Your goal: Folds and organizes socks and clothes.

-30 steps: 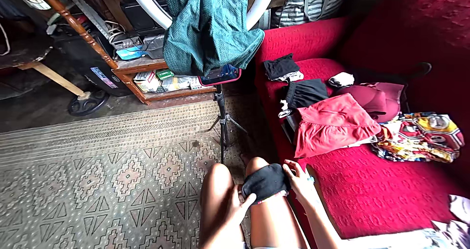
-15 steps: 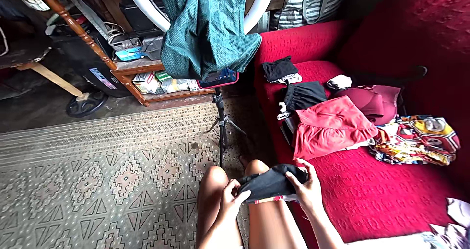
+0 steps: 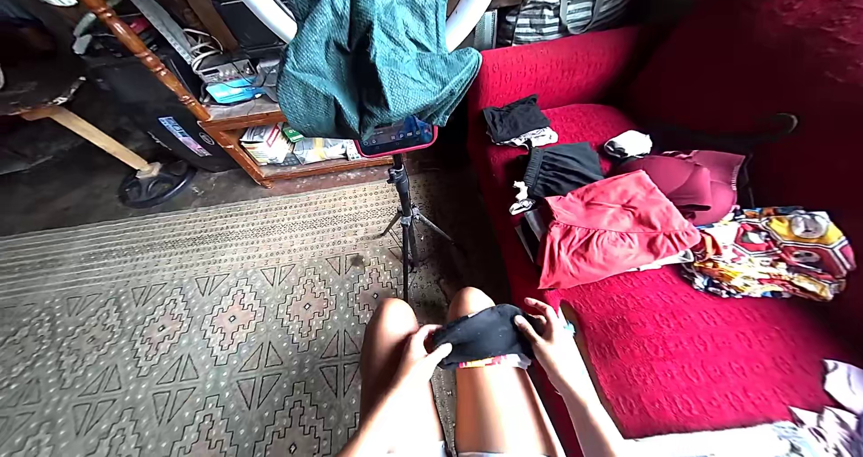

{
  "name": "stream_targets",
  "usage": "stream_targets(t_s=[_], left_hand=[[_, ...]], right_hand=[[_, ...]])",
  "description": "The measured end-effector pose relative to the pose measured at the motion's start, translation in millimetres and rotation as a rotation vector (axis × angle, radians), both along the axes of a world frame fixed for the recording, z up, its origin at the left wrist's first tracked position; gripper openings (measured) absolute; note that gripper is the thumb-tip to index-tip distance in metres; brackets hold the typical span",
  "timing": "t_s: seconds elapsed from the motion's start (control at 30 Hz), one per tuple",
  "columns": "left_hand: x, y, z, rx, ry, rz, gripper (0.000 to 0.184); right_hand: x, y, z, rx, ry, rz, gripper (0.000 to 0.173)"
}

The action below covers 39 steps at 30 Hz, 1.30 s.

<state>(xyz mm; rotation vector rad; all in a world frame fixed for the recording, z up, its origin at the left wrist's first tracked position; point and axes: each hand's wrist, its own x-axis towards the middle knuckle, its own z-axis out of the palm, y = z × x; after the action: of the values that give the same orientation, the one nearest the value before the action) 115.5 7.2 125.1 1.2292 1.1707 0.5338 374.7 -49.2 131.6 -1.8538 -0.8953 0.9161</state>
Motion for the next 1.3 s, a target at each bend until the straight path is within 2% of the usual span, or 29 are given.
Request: stream_targets(t_s=[0.07, 0.17, 0.23, 0.33, 0.5, 0.57, 0.67, 0.83, 1.03, 1.13, 1.23, 1.3], left_hand=[[-2, -4, 6, -0.018, 0.017, 0.007, 0.034], [-1, 2, 12, -0.035, 0.009, -0.012, 0.031], [-4, 16, 19, 0.115, 0.072, -0.005, 0.035], [-10, 45, 34, 0.432, 0.237, 0.019, 0.039], [8, 46, 74, 0.625, 0.077, 0.033, 0.024], [17, 37, 91, 0.598, -0.052, -0.007, 0.026], [22, 35, 97, 0.502, -0.162, -0.016, 0.042], [14, 46, 86, 0.405, -0.174, 0.051, 0.032], [6, 43, 78, 0.406, -0.148, 0.054, 0.018], [-1, 43, 79, 0.379, -0.138, 0.052, 0.019], [-3, 43, 84, 0.284, -0.161, 0.035, 0.029], [-3, 43, 83, 0.317, -0.142, 0.022, 0.034]], right_hand=[[1, -6, 2, -0.064, 0.222, -0.023, 0.053], [6, -14, 9, -0.094, 0.428, -0.003, 0.029], [5, -14, 18, 0.017, 0.431, 0.029, 0.027], [-7, 3, 50, 0.168, 0.423, 0.026, 0.031], [-32, 50, 81, 0.275, 0.497, 0.047, 0.029], [-47, 64, 84, 0.306, 0.516, 0.125, 0.025], [-66, 72, 86, 0.289, 0.544, 0.247, 0.021], [-83, 70, 85, 0.234, 0.576, 0.293, 0.02], [-85, 64, 80, 0.195, 0.57, 0.274, 0.017], [-88, 64, 82, 0.172, 0.621, 0.255, 0.012], [-93, 64, 82, 0.155, 0.67, 0.224, 0.01], [-97, 64, 80, 0.165, 0.672, 0.204, 0.01]])
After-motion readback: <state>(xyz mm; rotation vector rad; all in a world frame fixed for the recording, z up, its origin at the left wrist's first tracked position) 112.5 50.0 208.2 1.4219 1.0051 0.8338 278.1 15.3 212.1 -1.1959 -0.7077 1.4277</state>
